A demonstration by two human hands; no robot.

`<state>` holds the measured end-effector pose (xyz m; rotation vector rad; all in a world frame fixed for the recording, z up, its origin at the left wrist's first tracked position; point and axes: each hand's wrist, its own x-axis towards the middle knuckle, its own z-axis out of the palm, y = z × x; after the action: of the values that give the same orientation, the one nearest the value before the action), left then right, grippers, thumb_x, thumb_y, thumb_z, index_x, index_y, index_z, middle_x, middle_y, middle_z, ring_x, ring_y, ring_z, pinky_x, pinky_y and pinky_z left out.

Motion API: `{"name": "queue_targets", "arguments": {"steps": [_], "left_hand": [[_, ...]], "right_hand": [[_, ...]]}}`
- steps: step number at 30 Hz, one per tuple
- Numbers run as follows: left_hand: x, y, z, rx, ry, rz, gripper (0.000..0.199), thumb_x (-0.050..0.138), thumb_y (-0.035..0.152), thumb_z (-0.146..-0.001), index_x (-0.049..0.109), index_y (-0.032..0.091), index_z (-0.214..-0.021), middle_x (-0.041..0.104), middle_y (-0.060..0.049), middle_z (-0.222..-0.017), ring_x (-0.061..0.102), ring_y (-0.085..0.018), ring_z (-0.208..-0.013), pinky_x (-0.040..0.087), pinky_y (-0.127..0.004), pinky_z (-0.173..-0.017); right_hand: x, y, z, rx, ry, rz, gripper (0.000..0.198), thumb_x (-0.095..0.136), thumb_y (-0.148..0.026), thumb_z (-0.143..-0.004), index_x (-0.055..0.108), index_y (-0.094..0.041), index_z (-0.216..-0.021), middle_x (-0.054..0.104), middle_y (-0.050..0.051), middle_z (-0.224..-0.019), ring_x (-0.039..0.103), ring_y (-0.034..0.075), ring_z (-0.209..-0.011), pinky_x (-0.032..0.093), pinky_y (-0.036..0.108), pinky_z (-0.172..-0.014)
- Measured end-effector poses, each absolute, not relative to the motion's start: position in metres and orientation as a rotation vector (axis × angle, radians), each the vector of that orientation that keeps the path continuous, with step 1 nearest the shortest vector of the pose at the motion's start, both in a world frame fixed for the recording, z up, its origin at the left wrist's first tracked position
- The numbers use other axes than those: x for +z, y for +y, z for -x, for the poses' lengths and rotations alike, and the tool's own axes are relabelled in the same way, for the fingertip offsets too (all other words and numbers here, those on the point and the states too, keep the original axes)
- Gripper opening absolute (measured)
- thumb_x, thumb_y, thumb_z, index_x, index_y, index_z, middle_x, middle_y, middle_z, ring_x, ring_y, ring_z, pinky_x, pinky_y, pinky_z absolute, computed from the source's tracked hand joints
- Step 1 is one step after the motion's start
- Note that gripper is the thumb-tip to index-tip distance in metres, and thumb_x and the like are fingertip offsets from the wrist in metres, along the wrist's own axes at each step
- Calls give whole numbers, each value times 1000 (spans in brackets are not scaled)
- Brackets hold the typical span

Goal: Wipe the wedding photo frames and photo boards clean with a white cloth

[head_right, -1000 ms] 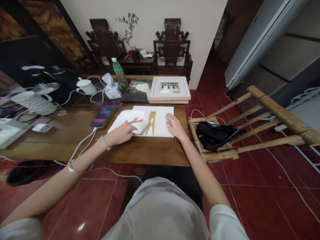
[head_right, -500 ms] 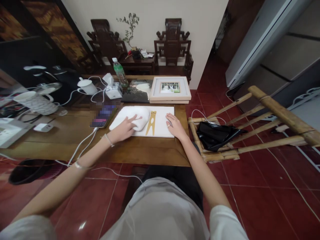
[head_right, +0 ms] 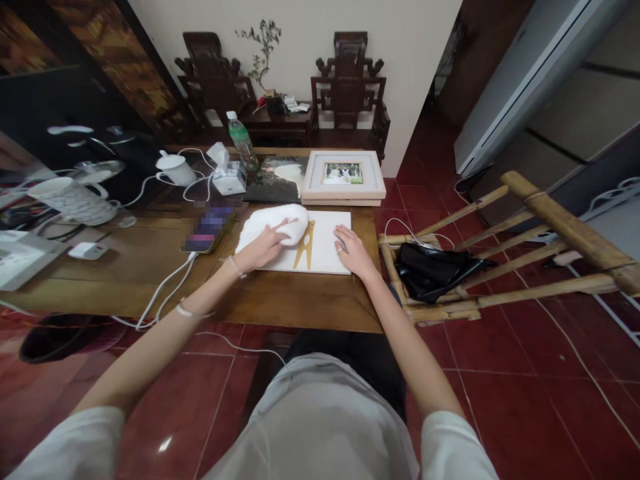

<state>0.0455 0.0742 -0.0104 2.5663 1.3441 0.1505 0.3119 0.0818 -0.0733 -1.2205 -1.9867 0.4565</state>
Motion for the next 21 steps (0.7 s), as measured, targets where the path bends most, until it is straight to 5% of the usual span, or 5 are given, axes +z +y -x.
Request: {"name": "queue_targets", "arguments": {"steps": [7,21], "left_hand": [[-20,101,-95,173,1378,-2730,46,36,3,-80,66,15,-114,29,-8,-156,15,-34,-146,18,-72,-109],[-5,-12,-90,-15,1170,-2859,43,41,2,-73,72,16,-101,32,-6,-155,19,-35,-145,27,-68,-108]], "right_hand": [[-73,82,-313,448,-1990,1215,38,48,-24,-88,65,-19,-122,60,9,-134,48,25,-132,34,49,-115],[-73,82,-312,441,-1992,1237,39,48,-23,-88,65,-17,-122,59,10,-135,48,25,-132,34,48,-115]]}}
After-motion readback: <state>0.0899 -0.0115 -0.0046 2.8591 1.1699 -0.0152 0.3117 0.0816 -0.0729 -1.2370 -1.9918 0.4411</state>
